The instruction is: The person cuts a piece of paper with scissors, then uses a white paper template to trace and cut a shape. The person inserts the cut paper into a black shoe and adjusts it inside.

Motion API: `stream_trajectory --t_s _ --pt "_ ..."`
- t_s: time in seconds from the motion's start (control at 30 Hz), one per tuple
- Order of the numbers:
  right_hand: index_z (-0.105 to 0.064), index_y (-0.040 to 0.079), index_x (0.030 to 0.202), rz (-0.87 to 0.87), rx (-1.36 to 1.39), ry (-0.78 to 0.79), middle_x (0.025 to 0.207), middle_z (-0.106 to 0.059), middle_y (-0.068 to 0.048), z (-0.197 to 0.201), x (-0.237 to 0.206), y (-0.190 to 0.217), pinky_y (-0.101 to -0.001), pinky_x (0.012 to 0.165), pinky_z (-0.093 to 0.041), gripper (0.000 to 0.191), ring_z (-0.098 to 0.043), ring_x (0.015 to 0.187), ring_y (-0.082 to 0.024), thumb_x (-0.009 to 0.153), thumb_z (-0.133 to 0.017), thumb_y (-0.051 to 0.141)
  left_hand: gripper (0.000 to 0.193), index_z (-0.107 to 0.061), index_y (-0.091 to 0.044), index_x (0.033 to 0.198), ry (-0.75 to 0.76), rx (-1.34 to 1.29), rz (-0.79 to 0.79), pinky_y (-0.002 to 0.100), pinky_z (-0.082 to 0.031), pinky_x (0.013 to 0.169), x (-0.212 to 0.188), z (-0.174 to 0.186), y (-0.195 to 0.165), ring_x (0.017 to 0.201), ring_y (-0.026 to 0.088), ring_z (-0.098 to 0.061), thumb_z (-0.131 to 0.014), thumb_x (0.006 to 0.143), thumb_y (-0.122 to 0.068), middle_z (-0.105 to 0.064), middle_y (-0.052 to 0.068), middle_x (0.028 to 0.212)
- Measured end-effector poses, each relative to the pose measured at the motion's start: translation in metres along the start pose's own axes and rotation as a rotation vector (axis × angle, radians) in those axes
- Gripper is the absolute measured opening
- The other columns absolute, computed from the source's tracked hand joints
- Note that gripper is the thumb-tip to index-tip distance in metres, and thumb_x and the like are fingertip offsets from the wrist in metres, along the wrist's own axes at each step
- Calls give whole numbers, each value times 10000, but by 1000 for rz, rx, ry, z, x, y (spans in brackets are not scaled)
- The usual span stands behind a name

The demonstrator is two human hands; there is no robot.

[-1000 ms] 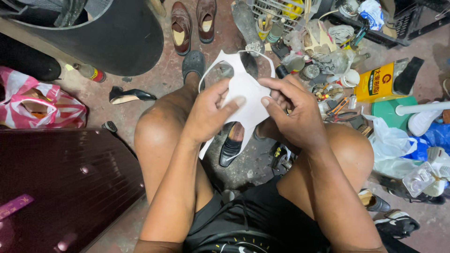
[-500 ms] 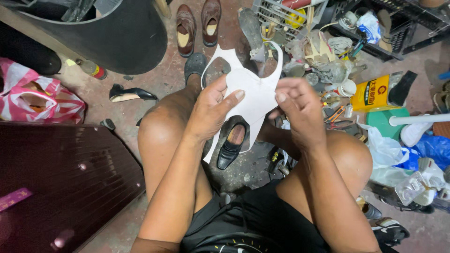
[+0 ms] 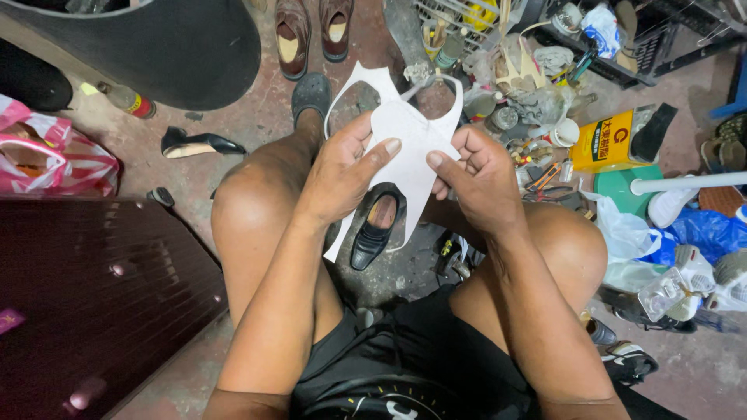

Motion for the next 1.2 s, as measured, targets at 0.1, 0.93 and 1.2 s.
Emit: stream_trajectory --t_s 0.1,0.93,1.2 --pt "-548 42 1071 24 51 -71 853 -690 -41 -6 -3 4 -207 601 -495 165 -616 672 -55 1013 -699 75 316 -601 2 1352 -39 118 -19 270 -521 978 0 1 -2 1088 97 -624 -591 1070 -140 -694 51 1216" --pt "-616 -18 1195 252 -182 -113 872 -640 4 -6 -13 18 -189 655 -484 249 -600 740 -32 983 -740 -53 760 -658 64 1305 13 138 15 285 -515 1000 -11 23 8 1088 147 -656 -462 1054 -626 -725 116 1164" --pt "-645 -41 1233 288 -204 -125 944 -631 -15 -4 -16 20 -196 736 -488 262 -587 838 -41 996 -750 -78 501 -641 83 1276 27 -100 69 295 -527 961 -10 16 11 1042 151 -654 -515 1112 -374 -709 117 1147"
Point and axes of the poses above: each hand's wrist, its own x-axis towards the middle knuckle, its own z-axis out of the back of the hand, y = z × x, the point moved 3 cm from there along x, towards the middle knuckle
